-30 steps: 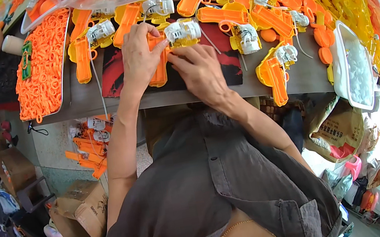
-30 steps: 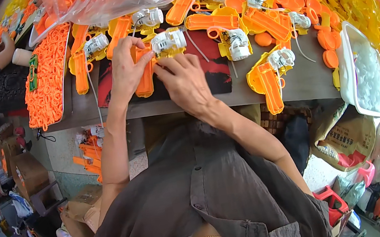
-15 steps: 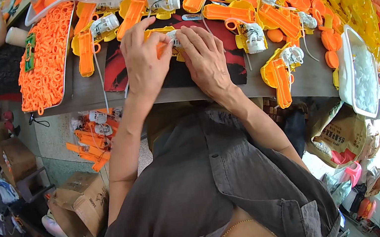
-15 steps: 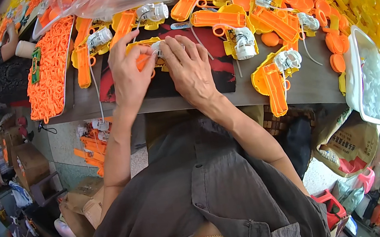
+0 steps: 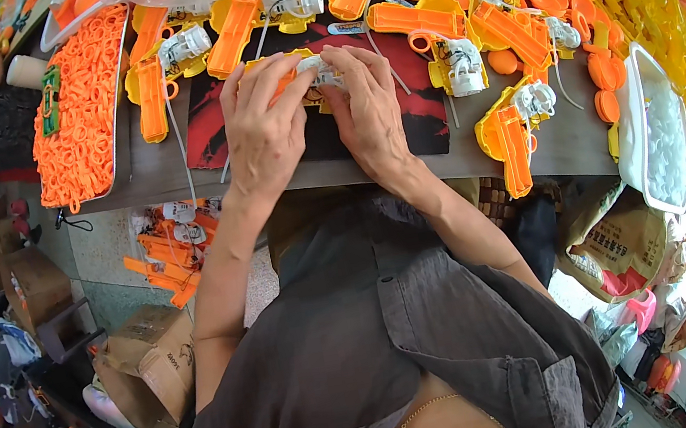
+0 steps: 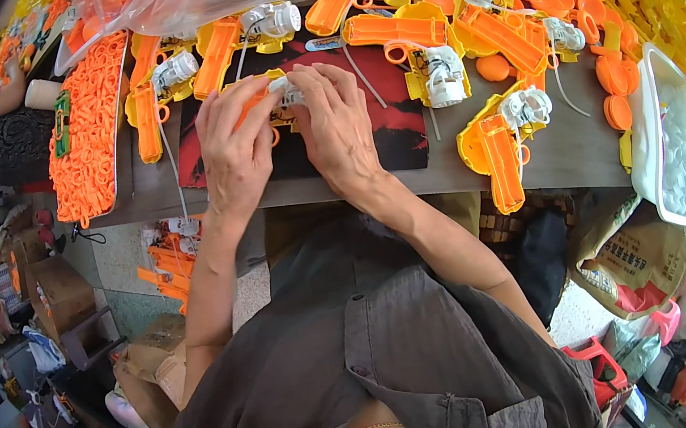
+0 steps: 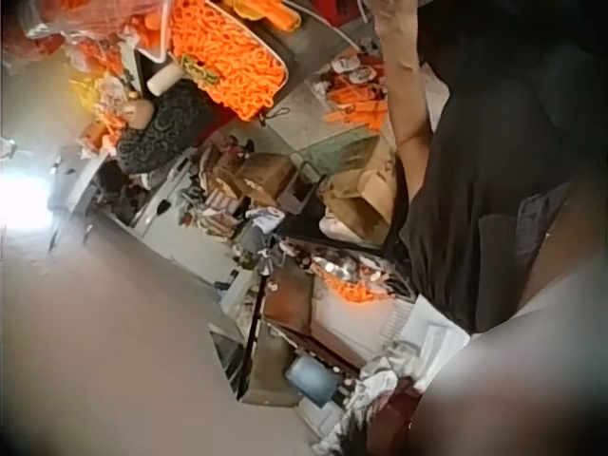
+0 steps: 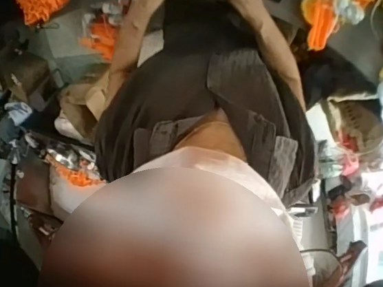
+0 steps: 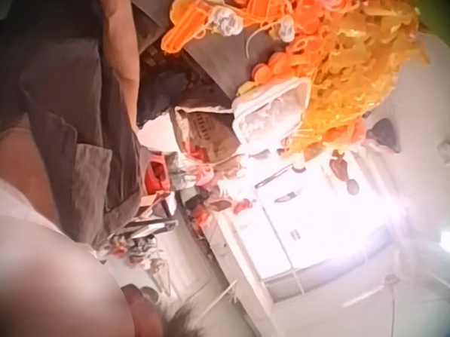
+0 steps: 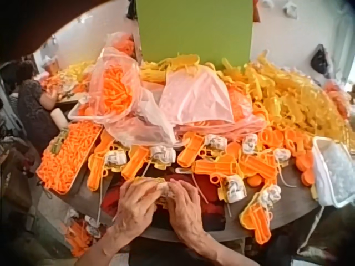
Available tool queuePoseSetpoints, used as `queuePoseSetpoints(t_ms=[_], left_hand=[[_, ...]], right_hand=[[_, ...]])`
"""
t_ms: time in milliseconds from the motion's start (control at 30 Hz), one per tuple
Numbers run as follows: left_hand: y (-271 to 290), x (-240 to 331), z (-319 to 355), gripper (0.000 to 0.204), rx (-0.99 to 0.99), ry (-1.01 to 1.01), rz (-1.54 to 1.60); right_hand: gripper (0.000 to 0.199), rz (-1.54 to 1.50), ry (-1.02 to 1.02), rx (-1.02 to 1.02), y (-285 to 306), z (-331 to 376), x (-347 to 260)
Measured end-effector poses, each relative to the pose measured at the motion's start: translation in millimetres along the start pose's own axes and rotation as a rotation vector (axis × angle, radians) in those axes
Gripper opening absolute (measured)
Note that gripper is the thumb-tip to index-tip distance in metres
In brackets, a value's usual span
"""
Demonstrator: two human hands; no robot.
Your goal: Manually assembling plastic toy components into finished toy guns on a factory workbench.
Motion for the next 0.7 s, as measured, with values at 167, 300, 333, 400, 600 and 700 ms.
queuePoseSetpoints(t_ms=[167,300,333,400,600,700], left_hand=[[-11,6,1,0.029,-0.018,-0.062,-0.027],[-15,7,-3,0.029,0.014,-0.071,-0.010],[-17,6,-1,0.029,0.001,-0.061,0.009],[-16,10,0,0.030,-0.032,-0.053,0.006],[-20,10,10,0.053,-0.227,-0.115,-0.007],[-22,5,15,0.054,-0.229,-0.066,0.066]], right_hand=[[0.049,0.026,0.025,0.010,3,2,-4],[0.054,0.043,0.006,0.062,7,-2,5],[0.054,0.040,0.006,0.055,4,0,7],[0.056,0.011,0.017,0.032,10,4,2],[0.056,0.309,-0.032,0.148,129,51,-12],[0.055,0.554,-0.257,0.108,169,76,28]])
Point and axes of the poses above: each hand's wrist, its own z-axis away from the middle knuckle, its own y-axis out of the back of the hand, x = y × z, the point moved 10 cm from there along -z, towards the middle knuckle, and after that the axes turned 1 degree about x, right-handed, at the moved point
